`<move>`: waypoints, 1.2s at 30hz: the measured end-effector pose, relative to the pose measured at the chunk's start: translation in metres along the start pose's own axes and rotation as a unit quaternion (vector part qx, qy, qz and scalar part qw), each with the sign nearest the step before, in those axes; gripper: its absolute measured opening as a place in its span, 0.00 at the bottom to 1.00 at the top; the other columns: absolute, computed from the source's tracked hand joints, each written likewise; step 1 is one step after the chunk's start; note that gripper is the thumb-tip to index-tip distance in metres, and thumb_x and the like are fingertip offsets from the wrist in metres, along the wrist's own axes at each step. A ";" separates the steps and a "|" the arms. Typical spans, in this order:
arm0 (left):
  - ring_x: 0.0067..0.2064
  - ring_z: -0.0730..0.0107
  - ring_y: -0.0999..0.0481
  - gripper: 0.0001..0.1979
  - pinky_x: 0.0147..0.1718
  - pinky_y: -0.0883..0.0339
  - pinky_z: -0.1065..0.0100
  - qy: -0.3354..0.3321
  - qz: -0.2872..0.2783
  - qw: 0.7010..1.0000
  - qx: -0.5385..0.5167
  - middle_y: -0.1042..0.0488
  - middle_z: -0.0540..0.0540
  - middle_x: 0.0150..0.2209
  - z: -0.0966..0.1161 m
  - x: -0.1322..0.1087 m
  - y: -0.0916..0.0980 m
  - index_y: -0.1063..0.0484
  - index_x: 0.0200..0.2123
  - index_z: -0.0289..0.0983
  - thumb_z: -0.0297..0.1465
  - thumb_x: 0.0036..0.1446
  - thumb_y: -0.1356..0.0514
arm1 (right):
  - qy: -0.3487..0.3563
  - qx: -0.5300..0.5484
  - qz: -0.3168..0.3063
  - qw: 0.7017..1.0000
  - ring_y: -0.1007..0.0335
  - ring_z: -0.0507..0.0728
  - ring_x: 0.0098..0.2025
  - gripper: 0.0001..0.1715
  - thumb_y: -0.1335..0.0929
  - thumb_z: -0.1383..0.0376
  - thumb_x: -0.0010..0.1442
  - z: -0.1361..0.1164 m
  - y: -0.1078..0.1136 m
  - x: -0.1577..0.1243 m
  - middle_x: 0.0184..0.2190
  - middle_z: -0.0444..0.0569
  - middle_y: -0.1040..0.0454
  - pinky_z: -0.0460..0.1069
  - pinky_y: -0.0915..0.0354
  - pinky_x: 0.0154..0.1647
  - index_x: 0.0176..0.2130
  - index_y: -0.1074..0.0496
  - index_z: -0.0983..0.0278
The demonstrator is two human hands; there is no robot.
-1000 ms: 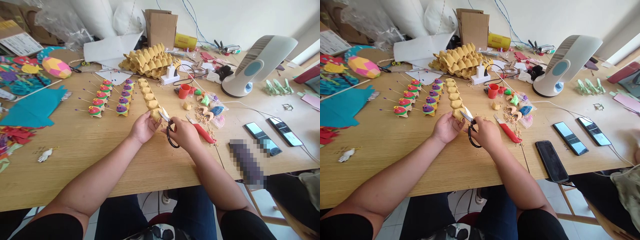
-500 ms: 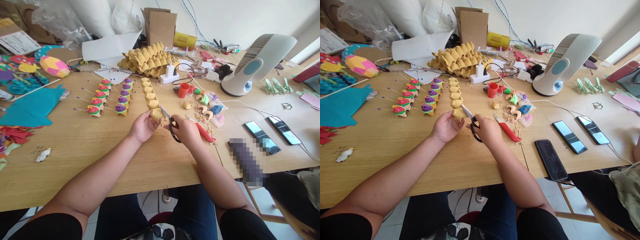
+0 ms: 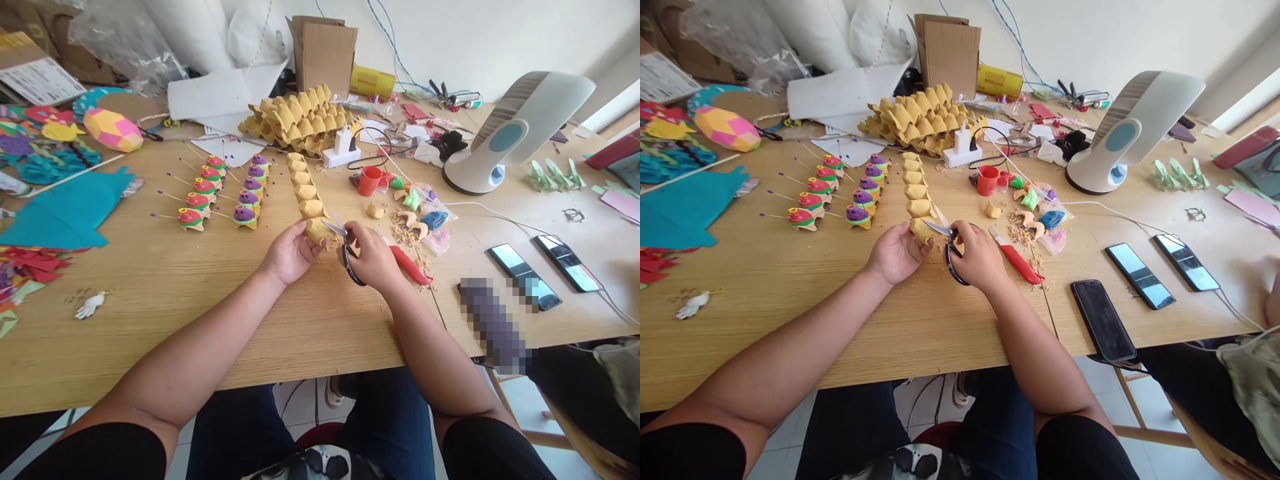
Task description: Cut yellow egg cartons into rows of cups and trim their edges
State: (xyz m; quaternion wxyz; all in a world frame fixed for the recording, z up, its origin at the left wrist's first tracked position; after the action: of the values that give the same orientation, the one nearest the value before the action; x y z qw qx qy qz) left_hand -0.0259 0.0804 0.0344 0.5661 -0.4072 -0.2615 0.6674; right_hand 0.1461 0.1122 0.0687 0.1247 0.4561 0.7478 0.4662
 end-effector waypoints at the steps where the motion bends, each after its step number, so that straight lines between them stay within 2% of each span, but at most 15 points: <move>1: 0.34 0.73 0.17 0.11 0.37 0.22 0.72 -0.002 -0.002 1.000 -0.001 0.16 0.47 0.38 0.000 0.000 0.000 0.23 0.44 0.35 0.26 0.67 0.46 | 0.003 -0.017 0.005 1.000 0.29 0.61 0.43 0.17 0.33 0.64 0.60 0.000 -0.001 0.000 0.40 0.49 0.22 0.52 0.37 0.44 0.50 0.31 0.60; 5: 0.35 0.74 0.17 0.10 0.39 0.22 0.73 -0.010 -0.013 1.000 0.004 0.16 0.48 0.38 0.000 0.000 0.000 0.23 0.44 0.36 0.27 0.67 0.44 | 0.003 -0.061 0.011 0.998 0.29 0.63 0.46 0.17 0.32 0.64 0.61 -0.004 -0.002 0.000 0.42 0.51 0.22 0.53 0.37 0.46 0.51 0.30 0.60; 10: 0.36 0.74 0.17 0.09 0.40 0.22 0.73 -0.017 -0.020 1.000 0.009 0.16 0.48 0.38 -0.001 0.002 0.003 0.23 0.43 0.36 0.27 0.66 0.44 | -0.015 -0.086 -0.007 0.996 0.28 0.61 0.41 0.15 0.30 0.63 0.62 -0.007 0.001 0.000 0.38 0.49 0.21 0.51 0.40 0.40 0.50 0.29 0.59; 17: 0.36 0.73 0.16 0.08 0.40 0.22 0.72 -0.019 -0.010 1.000 0.009 0.16 0.48 0.38 -0.002 0.002 0.005 0.23 0.44 0.37 0.27 0.65 0.42 | -0.036 -0.127 -0.027 0.991 0.28 0.60 0.38 0.16 0.31 0.56 0.66 -0.008 0.004 0.000 0.38 0.50 0.20 0.50 0.44 0.35 0.51 0.27 0.59; 22: 0.36 0.72 0.16 0.08 0.40 0.22 0.72 -0.023 -0.008 1.000 0.015 0.16 0.48 0.38 -0.003 0.002 0.005 0.23 0.44 0.36 0.27 0.65 0.42 | -0.081 -0.154 -0.046 0.984 0.28 0.60 0.33 0.18 0.31 0.50 0.67 -0.003 0.005 0.001 0.33 0.49 0.19 0.50 0.49 0.30 0.49 0.25 0.57; 26: 0.36 0.72 0.16 0.09 0.40 0.21 0.72 -0.021 -0.009 1.000 0.014 0.15 0.47 0.39 -0.002 0.001 0.005 0.23 0.45 0.36 0.27 0.65 0.42 | -0.099 -0.129 -0.037 0.986 0.28 0.59 0.32 0.21 0.32 0.45 0.67 0.004 0.005 0.003 0.30 0.47 0.20 0.49 0.49 0.30 0.48 0.24 0.56; 31: 0.34 0.72 0.16 0.09 0.38 0.21 0.71 -0.012 -0.012 1.000 0.006 0.16 0.46 0.39 -0.001 0.000 0.003 0.23 0.45 0.35 0.27 0.66 0.43 | -0.109 -0.063 0.018 0.992 0.28 0.59 0.34 0.21 0.32 0.47 0.66 0.010 0.007 0.005 0.33 0.46 0.21 0.49 0.46 0.32 0.50 0.26 0.57; 36: 0.33 0.71 0.16 0.10 0.36 0.21 0.71 -0.001 0.007 1.000 -0.007 0.15 0.47 0.37 -0.001 0.000 0.002 0.23 0.46 0.36 0.28 0.66 0.43 | -0.044 -0.034 0.035 0.998 0.28 0.59 0.40 0.18 0.31 0.57 0.63 0.008 0.004 0.003 0.40 0.48 0.21 0.50 0.40 0.40 0.51 0.30 0.59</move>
State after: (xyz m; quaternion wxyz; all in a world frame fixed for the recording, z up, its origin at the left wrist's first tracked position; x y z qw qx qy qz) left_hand -0.0266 0.0796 0.0323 0.5578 -0.4124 -0.2641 0.6701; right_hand 0.1516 0.1204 0.0683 0.1565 0.4974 0.7089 0.4749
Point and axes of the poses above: each hand's wrist, its own x-axis towards the middle knuckle, its own y-axis out of the back of the hand, z = x × y, the point moved 3 cm from there along x, towards the middle knuckle
